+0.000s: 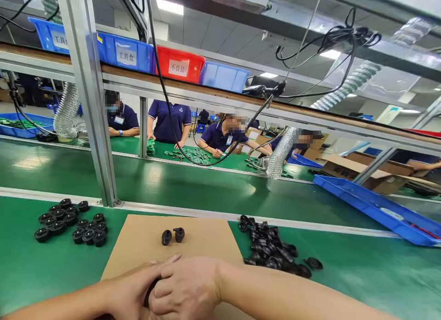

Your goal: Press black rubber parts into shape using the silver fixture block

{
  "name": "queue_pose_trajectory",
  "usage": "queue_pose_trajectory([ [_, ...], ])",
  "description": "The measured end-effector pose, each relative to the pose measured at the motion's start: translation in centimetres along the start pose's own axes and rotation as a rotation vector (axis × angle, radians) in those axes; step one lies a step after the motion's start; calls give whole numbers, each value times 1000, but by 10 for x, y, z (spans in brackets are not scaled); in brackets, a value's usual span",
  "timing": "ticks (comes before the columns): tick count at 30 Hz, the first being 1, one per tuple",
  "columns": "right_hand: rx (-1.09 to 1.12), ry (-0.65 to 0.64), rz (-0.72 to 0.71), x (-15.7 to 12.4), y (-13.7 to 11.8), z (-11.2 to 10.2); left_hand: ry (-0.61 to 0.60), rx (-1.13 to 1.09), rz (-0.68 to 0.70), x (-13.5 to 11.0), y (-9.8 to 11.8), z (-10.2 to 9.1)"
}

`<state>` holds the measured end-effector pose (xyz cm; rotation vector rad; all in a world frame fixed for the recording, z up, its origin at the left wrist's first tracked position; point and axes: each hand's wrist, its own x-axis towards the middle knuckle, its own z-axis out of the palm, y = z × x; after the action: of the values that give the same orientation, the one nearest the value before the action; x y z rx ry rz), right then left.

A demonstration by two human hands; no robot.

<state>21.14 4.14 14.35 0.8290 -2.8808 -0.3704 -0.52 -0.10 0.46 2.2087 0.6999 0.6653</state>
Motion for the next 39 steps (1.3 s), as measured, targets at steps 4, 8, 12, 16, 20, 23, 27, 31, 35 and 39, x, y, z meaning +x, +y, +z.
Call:
queue_pose_trajectory([
  [4,12,-21,145,3,-11,-9,0,-22,-69,1,12,-5],
  [8,9,-103,254,7,-19,-17,-7,-77,-63,4,27,-16],
  [12,72,-151,416,12,-28,-20,5,-142,5,7,36,-21],
  [16,39,-151,482,15,-34,-30,110,-153,-22,0,23,-6],
  [20,-84,-79,584,7,-43,-48,193,-76,-124,-4,9,5],
  [23,18,-16,902,-14,-52,-47,243,-43,-81,-3,14,5],
  [27,198,9,1329,-48,-57,-12,280,-57,121,4,19,4],
  [31,257,75,1454,-63,-55,24,289,59,221,12,1,3],
  [35,241,207,1514,-61,-51,41,330,241,262,9,-7,-4],
  [39,122,324,1516,-53,-43,56,527,308,317,3,7,-9],
])
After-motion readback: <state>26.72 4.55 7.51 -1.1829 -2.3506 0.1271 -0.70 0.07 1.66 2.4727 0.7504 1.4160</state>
